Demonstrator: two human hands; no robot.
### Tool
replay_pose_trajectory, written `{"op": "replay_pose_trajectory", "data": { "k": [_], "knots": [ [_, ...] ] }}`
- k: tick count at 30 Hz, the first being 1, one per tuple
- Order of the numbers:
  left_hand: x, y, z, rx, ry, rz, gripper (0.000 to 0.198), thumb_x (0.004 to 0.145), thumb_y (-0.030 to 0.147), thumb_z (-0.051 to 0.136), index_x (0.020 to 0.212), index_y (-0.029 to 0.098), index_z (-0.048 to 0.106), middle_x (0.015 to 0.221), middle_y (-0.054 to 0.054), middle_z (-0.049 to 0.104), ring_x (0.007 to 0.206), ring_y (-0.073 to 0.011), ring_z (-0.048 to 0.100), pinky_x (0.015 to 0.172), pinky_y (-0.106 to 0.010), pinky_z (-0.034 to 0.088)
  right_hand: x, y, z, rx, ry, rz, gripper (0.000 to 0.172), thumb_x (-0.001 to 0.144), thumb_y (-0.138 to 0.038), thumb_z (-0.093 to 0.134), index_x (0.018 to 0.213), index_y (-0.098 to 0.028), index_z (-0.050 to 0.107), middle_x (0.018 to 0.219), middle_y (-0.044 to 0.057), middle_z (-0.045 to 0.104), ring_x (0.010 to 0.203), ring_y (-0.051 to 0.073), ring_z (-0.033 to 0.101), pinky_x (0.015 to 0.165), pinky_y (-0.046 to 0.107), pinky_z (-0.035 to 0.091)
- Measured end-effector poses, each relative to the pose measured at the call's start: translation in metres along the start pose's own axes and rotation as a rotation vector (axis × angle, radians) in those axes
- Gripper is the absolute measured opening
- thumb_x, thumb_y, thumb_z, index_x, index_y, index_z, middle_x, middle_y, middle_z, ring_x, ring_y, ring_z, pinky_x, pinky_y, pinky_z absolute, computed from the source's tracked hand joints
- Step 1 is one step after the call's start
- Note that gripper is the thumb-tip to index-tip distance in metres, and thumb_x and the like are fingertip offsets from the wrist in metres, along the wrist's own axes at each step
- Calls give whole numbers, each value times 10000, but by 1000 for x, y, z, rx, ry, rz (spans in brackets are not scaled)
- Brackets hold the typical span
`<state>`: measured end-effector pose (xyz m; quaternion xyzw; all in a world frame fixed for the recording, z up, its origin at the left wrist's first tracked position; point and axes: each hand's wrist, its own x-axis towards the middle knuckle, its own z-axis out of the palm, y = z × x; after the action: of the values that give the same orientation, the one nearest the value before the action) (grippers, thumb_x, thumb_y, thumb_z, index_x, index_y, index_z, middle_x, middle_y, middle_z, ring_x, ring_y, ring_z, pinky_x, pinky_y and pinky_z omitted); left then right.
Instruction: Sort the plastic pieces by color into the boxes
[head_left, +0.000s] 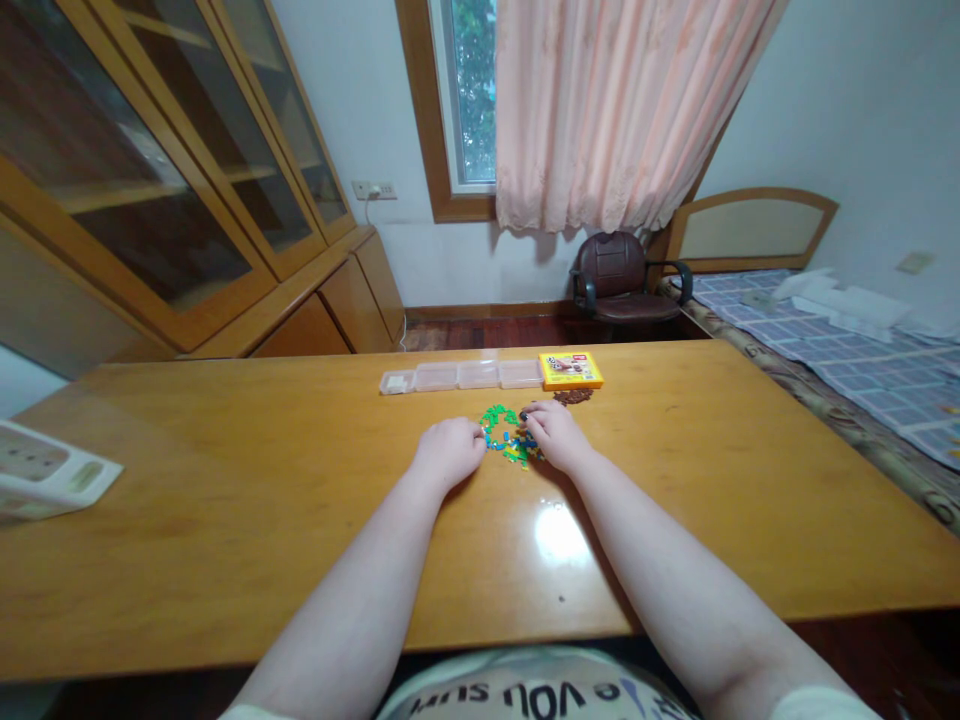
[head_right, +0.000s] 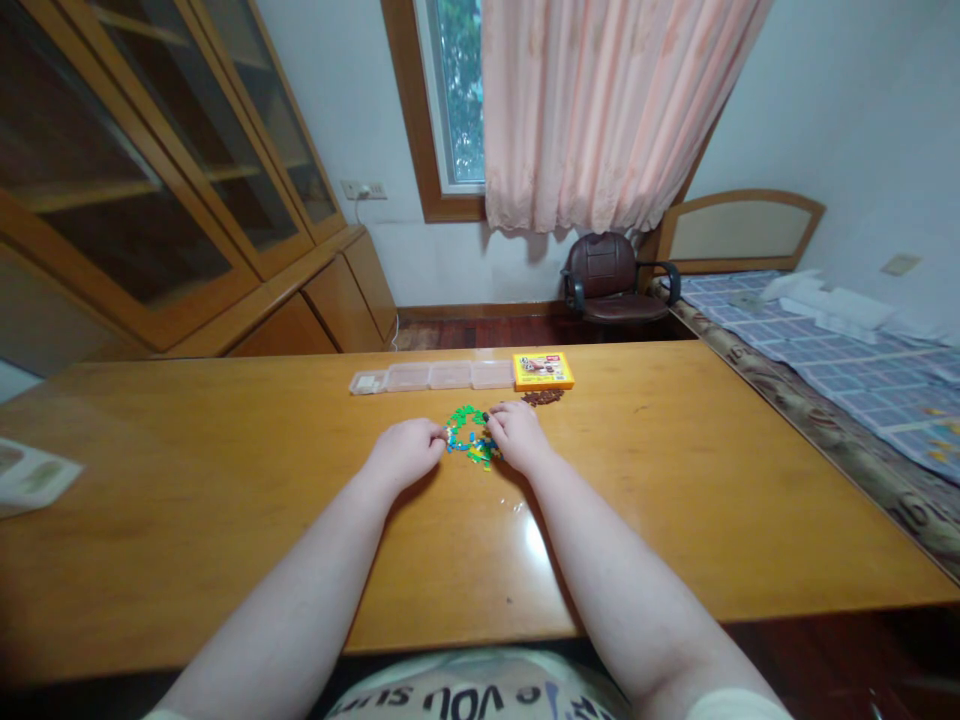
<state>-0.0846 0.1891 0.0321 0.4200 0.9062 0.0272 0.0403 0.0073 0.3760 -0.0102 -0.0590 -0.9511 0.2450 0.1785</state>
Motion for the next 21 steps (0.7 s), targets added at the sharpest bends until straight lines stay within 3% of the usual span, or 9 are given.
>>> {"op": "replay_pose_trajectory", "data": {
  "k": [3,8,15,21],
  "knots": [
    [-1,3,0,0,-36,24,311,833,283,408,875,248,714,897,-61,703,855,-227,639,733,-308,480,0,0,1,36,-17,-76,321,930,-268,424,868,-171,724,1020,77,680,974,193,564,897,333,388],
    [-1,6,3,-40,-77,48,329,835,274,420,1038,289,678,1028,-47,698,935,-223,634,807,-312,472,-1,-2,5,25,-132,-205,265,910,-288,472,935,-197,719,1121,81,648,1098,224,513,981,403,342],
    [2,3,9,-40,-85,-16,414,861,279,403,1248,297,550,1105,-67,679,964,-235,636,818,-334,478,-4,-6,8,-8,-222,-126,267,897,-338,492,1068,-280,690,1305,62,544,1263,272,387,1063,525,211],
    [3,2,9,-21,-133,-37,352,869,303,395,1142,272,616,1047,-87,691,938,-250,644,792,-346,488,-3,-4,9,-31,-219,-101,282,899,-357,478,1066,-273,689,1314,74,532,1267,283,383,1060,543,212]
  ]
}}
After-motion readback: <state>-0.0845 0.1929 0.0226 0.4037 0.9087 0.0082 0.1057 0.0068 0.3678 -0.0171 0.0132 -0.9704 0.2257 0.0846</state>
